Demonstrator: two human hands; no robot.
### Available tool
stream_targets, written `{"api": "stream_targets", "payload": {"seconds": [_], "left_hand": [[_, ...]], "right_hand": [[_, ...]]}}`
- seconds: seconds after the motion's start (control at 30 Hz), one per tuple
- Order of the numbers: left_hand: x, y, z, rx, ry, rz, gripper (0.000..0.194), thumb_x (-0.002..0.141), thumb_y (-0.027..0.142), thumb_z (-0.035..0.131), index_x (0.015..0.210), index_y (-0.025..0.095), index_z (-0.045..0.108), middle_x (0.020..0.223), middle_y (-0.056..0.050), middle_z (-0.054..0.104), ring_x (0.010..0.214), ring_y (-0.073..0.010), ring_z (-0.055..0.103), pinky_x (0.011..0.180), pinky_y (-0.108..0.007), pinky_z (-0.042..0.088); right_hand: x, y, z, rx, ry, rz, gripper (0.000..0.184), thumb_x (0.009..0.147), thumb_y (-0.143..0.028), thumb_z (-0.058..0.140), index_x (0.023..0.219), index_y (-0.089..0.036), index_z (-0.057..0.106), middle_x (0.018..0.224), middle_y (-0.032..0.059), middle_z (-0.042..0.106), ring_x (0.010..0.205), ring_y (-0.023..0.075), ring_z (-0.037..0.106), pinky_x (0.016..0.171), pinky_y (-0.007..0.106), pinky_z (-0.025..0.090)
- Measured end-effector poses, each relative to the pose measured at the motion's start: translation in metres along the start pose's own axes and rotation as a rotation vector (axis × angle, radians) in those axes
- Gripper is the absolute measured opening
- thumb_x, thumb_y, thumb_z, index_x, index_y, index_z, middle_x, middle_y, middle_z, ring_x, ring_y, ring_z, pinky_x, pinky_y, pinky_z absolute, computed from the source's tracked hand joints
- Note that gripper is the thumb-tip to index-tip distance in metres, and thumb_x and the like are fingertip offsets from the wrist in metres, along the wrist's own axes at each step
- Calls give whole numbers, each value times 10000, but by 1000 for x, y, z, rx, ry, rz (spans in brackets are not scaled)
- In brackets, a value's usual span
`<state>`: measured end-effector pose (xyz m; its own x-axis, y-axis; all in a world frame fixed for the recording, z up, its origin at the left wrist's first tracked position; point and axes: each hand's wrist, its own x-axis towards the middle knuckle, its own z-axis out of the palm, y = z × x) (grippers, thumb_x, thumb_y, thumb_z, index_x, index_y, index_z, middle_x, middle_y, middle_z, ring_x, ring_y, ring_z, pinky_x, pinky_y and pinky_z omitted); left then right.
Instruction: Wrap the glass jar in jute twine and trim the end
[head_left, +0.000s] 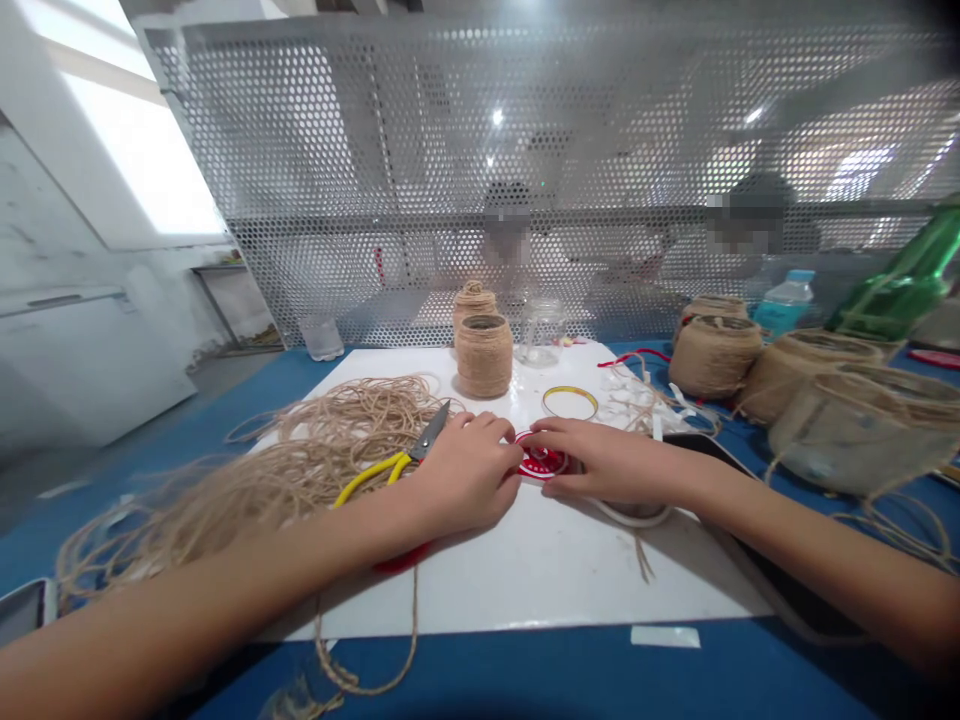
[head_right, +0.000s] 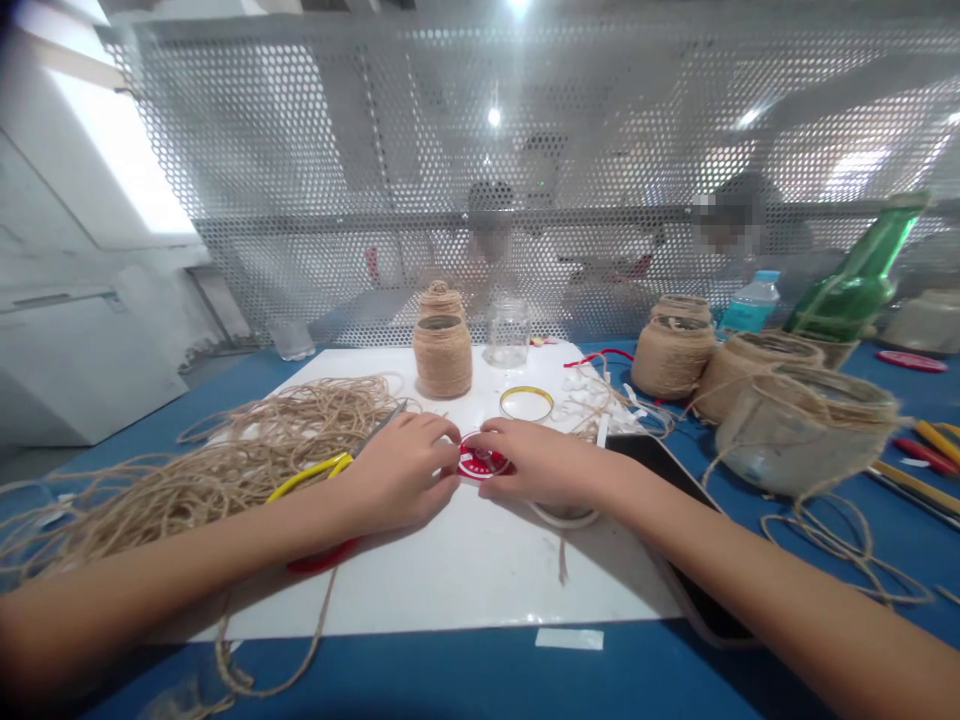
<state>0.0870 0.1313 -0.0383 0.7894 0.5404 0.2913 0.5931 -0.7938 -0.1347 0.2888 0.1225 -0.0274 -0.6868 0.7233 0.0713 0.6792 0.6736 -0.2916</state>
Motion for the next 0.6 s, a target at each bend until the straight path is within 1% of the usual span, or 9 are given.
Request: {"api": "stream_targets", "payload": {"seconds": [0.1,0.2,0.3,0.4,0.5,0.6], "left_hand": [[2,-2,0,7,-21,-3,184,808,260,448,852,175,605,926,-76,570,890,-217,502,786,-386,371],[5,-5,-1,40,-41,3,195,805,291,457,887,182,596,959,-84,567,931,-243,494,783,-399,365],[8,-10,-3,102,-66,21,180,804,279,457,829,172,601,955,-92,570,939,-257,490,776,-406,353],[8,-14,-6,124,-84,49,179,817,244,434,783,171,594,907,-82,575,889,-235,499,756,-385,350],[5,-14,-7,124,-63,40,180,828,248,418,793,162,571,880,-75,569,856,-218,499,761,-370,350],[3,-12,-5,110,-35,59,167,829,274,437,883,158,544,893,-70,560,867,-216,495,769,-360,350]], "right_hand": [[1,1,2,-7,4,6,351,799,-328,547,1124,-196,543,1107,91,545,983,216,522,848,352,406],[3,3,3,-12,4,11,376,805,-349,538,1154,-207,535,1114,92,546,993,220,520,848,354,406],[3,4,4,-26,9,25,400,805,-351,539,1182,-220,523,1120,91,544,990,224,523,842,357,410],[3,7,5,-37,13,24,403,797,-349,552,1181,-228,531,1124,89,540,990,226,521,844,359,409],[3,9,6,-32,12,18,418,790,-353,563,1187,-227,528,1143,92,531,1006,230,513,847,358,407],[4,9,6,-26,13,16,416,791,-360,564,1182,-222,527,1142,94,529,1005,227,514,848,357,409]]}}
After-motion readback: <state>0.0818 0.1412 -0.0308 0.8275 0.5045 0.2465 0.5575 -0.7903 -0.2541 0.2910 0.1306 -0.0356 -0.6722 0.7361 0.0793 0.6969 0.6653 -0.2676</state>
